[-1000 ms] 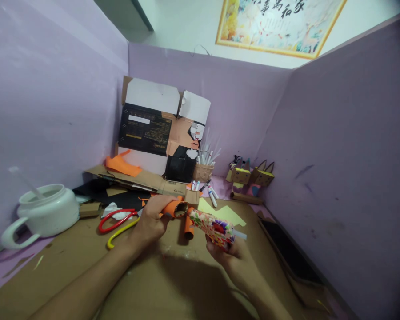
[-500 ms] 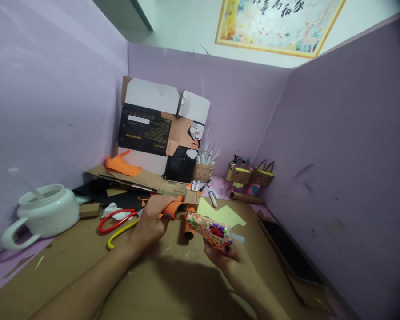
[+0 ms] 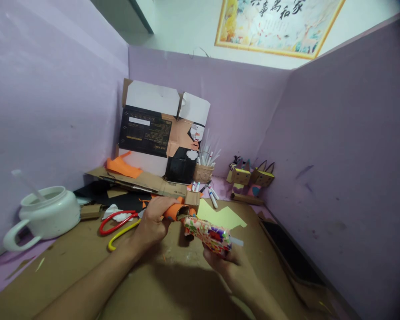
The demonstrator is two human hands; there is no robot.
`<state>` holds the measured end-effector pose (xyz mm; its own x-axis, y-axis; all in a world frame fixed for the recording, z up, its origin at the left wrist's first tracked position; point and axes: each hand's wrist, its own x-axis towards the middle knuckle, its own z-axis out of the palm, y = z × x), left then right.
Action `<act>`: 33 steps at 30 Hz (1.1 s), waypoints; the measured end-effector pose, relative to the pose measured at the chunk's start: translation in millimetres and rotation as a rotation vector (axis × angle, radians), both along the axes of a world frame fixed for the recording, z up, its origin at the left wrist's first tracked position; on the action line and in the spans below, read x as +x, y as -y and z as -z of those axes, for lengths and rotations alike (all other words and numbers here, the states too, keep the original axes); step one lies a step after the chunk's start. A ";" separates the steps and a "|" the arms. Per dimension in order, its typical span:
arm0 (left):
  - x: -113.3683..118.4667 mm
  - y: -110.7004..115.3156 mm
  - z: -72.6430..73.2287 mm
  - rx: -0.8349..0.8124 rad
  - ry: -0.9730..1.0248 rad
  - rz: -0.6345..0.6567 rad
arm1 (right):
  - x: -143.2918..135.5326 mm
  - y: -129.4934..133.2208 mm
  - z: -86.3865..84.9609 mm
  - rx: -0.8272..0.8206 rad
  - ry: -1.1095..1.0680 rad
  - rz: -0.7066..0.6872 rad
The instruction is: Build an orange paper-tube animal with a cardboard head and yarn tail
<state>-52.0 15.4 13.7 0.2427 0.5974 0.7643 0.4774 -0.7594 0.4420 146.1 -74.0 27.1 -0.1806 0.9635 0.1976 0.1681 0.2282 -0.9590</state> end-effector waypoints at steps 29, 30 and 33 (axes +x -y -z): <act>-1.4 1.1 -3.6 -0.056 0.042 0.035 | 8.7 -4.9 0.0 -0.050 0.088 0.160; -1.1 1.7 -3.9 -0.056 0.039 0.035 | 8.4 -4.9 -0.6 -0.047 0.083 0.168; 0.8 5.0 -5.9 -0.081 0.038 0.031 | 8.5 -5.4 -0.9 -0.037 0.075 0.175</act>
